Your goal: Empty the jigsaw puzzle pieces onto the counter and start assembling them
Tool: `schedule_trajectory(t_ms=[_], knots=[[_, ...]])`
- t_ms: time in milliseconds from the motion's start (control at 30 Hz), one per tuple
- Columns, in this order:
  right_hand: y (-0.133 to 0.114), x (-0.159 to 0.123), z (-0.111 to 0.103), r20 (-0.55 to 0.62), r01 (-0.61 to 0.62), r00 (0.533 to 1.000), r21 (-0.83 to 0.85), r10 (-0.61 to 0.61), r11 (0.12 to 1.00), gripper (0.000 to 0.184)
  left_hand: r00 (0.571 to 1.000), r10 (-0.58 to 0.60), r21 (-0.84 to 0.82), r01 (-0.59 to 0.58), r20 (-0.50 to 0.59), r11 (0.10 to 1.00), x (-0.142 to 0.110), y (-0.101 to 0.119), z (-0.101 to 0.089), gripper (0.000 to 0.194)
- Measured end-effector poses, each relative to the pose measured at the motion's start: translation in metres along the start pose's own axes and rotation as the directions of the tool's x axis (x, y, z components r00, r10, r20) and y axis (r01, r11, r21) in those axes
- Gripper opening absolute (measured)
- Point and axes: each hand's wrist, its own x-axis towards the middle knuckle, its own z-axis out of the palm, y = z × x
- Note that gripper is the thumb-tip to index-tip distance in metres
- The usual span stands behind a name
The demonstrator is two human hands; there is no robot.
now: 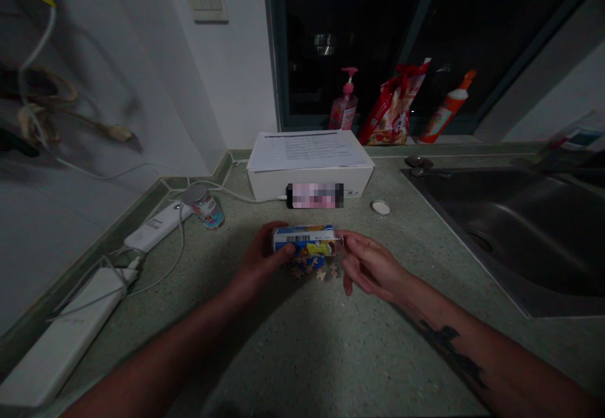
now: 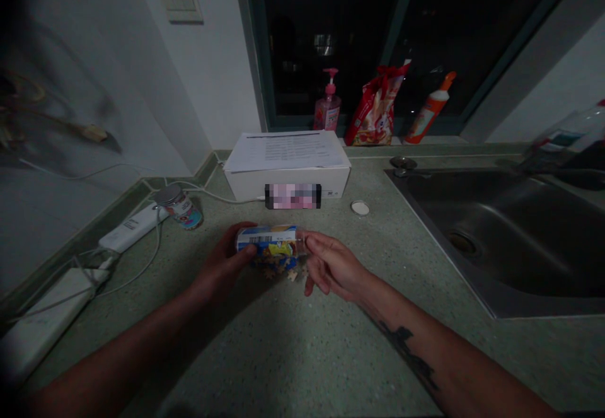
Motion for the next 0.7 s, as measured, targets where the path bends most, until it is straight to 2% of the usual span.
schedule_trajectory(t_ms=[200,500,700], knots=[[-0.004,-0.001,0.002,0.057,0.068,0.996,-0.024,-0.067,0.997,0.047,0.999,0.029,0.028,-0.03,0.031,0.999,-0.002,0.003,-0.001,0.052],[-0.007,-0.002,-0.001,0.091,0.079,0.994,-0.145,-0.066,0.986,0.045,1.0,0.006,0.051,-0.006,0.008,0.999,-0.006,0.012,0.003,0.055],[-0.01,-0.002,-0.004,0.091,0.09,0.993,-0.225,-0.071,0.97,0.042,0.999,0.004,0.05,-0.005,0.034,0.999,-0.006,0.012,0.004,0.055]])
